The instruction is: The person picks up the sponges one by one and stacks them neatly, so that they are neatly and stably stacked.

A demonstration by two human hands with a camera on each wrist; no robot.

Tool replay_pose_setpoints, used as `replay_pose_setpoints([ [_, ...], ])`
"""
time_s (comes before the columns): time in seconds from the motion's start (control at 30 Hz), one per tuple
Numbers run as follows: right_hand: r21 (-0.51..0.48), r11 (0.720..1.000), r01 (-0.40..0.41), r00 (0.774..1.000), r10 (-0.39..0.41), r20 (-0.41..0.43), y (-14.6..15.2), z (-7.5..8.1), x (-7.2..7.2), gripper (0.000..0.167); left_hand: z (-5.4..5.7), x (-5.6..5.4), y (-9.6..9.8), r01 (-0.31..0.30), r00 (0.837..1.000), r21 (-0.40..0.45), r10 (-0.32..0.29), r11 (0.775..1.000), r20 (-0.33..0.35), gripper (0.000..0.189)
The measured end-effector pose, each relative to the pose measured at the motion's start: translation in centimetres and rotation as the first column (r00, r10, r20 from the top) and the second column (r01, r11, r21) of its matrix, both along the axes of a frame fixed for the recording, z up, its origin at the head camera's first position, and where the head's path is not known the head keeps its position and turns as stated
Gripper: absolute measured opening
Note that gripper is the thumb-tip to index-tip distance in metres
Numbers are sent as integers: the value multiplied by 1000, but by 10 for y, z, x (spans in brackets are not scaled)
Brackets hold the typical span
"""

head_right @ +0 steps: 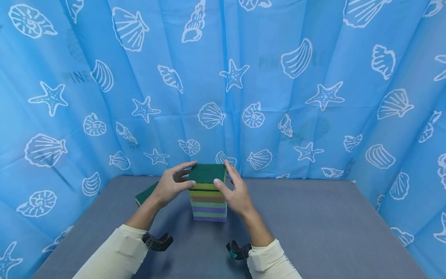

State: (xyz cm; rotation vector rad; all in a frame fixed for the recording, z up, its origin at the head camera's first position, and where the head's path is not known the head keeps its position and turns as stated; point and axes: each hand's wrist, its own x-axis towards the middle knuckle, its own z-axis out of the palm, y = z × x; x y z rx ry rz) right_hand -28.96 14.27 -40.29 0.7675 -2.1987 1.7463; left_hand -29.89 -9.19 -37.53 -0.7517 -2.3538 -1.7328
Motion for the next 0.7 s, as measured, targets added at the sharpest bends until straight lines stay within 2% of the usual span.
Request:
replay_pose_setpoints([
  [0.23,-2,1000,8,1000,-8,-19,1,-1,-2,61,2,1,2,-9,1000,-11,9,1000,13,60],
  [0.5,-15,1000,3,999,-4,-39,1,-2,-3,61,26,21,7,-8,1000,-33,9,999,29,60],
  [0.6,-22,1000,0,999,-1,-36,1,-2,-2,62,21,17,5,-2,1000,-19,2,1000,28,61],
  [0.7,-22,1000,0,999,-1,-34,2,-1,-2,61,11,9,1,14,1000,15,-14,1000,18,62],
])
